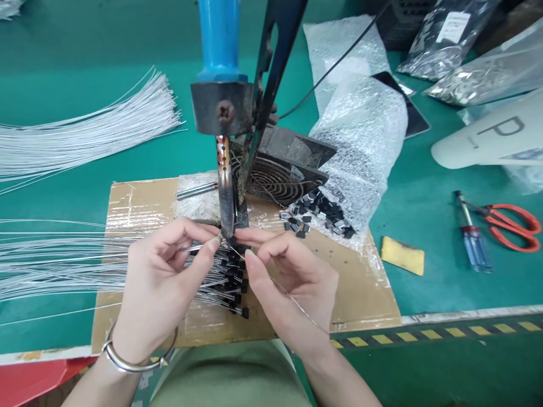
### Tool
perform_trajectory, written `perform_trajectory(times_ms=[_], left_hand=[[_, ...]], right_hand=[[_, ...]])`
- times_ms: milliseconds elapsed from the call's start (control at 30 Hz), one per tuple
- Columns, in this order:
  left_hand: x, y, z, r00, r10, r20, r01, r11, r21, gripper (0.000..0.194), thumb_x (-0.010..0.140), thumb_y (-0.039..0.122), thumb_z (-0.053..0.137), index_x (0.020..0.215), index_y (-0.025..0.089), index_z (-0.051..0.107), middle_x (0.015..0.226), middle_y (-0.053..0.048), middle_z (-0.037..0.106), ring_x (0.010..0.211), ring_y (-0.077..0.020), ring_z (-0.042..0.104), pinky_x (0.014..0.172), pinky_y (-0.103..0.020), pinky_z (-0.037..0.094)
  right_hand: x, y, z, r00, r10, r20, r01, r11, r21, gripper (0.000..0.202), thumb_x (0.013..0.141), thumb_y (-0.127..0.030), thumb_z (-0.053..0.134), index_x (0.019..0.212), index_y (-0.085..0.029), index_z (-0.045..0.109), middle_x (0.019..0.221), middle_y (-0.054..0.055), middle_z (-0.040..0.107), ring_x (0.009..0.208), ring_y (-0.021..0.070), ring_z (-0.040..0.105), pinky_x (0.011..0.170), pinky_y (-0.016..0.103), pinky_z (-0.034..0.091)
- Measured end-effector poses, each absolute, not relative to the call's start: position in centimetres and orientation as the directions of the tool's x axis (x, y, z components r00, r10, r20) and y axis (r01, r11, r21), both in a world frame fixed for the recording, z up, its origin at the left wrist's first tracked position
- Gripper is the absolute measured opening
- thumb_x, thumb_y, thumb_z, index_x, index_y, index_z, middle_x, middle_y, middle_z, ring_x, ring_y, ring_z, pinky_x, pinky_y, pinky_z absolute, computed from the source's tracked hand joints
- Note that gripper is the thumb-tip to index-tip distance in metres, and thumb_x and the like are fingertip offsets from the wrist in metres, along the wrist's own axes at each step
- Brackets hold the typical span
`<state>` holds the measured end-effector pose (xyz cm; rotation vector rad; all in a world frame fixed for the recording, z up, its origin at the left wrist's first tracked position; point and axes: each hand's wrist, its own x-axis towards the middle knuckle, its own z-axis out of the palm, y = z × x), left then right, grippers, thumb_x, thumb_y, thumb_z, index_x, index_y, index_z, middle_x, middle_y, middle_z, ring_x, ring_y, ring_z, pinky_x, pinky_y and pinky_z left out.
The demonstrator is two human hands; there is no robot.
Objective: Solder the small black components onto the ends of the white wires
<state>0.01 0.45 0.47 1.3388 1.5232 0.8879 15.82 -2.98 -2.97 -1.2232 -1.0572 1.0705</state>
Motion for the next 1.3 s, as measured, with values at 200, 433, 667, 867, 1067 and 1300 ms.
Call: perform_trajectory(times_ms=[200,433,667,867,1067,1300], left_hand=[[-0.02,0.31,0.35,-0.017,0.987,-0.162,0.341,0.158,0.927,0.012,0.087,0.015,0.078,0.08,0.024,0.077,0.085,0.002,0.077,0.068,-0.0093,0.066,0.062,-0.018,0.052],[0.17,0.15,0.48,-0.019,0.989,-0.149,0.326,0.147,0.934,0.013,0.088,0.015,0.077,0.079,0.024,0.077,0.087,0.002,0.078,0.073,-0.0101,0.07,0.069,-0.017,0.056],[-0.07,0.11,0.36,-0.016,0.99,-0.141,0.329,0.139,0.934,0.011,0.087,0.016,0.079,0.08,0.025,0.077,0.087,0.002,0.078,0.072,-0.0091,0.069,0.067,-0.015,0.054],[0.1,0.43,0.44,-0.017,0.989,-0.15,0.355,0.146,0.923,0.011,0.085,0.015,0.078,0.078,0.023,0.077,0.084,0.001,0.077,0.069,-0.0111,0.068,0.063,-0.019,0.054],[-0.04,0.05,0.38,-0.006,0.991,-0.132,0.342,0.127,0.931,0.01,0.088,0.017,0.078,0.081,0.024,0.077,0.089,0.001,0.079,0.076,-0.0106,0.071,0.068,-0.017,0.055],[-0.16,-0.11,0.27,-0.019,0.991,-0.134,0.33,0.133,0.935,0.012,0.088,0.015,0.078,0.08,0.024,0.077,0.089,0.003,0.079,0.079,-0.0088,0.072,0.071,-0.014,0.054]], right_hand=[[15.83,-3.11,-2.95,0.173,0.984,0.04,-0.044,0.048,-0.998,0.02,0.094,-0.011,0.072,0.081,-0.024,0.063,0.115,0.005,0.084,0.108,0.0208,0.081,0.099,0.035,0.062],[15.89,-3.14,-3.0,0.177,0.983,0.057,-0.036,0.064,-0.997,0.02,0.094,-0.012,0.072,0.081,-0.024,0.064,0.114,0.005,0.084,0.108,0.021,0.081,0.097,0.035,0.062],[15.82,-3.19,-3.0,0.176,0.982,0.066,-0.025,0.072,-0.997,0.02,0.093,-0.011,0.072,0.081,-0.024,0.064,0.113,0.003,0.084,0.106,0.0187,0.081,0.093,0.031,0.062],[15.85,-3.11,-3.03,0.179,0.982,0.064,-0.001,0.065,-0.998,0.019,0.094,-0.012,0.072,0.081,-0.024,0.064,0.111,0.005,0.085,0.105,0.021,0.081,0.09,0.033,0.063],[15.66,-3.19,-3.01,0.193,0.979,0.064,-0.023,0.07,-0.997,0.018,0.094,-0.013,0.072,0.082,-0.024,0.065,0.111,0.005,0.084,0.106,0.0211,0.081,0.093,0.034,0.063],[15.66,-3.29,-3.03,0.192,0.979,0.065,-0.024,0.071,-0.997,0.018,0.095,-0.012,0.072,0.082,-0.024,0.065,0.112,0.004,0.084,0.107,0.0192,0.08,0.095,0.032,0.062]])
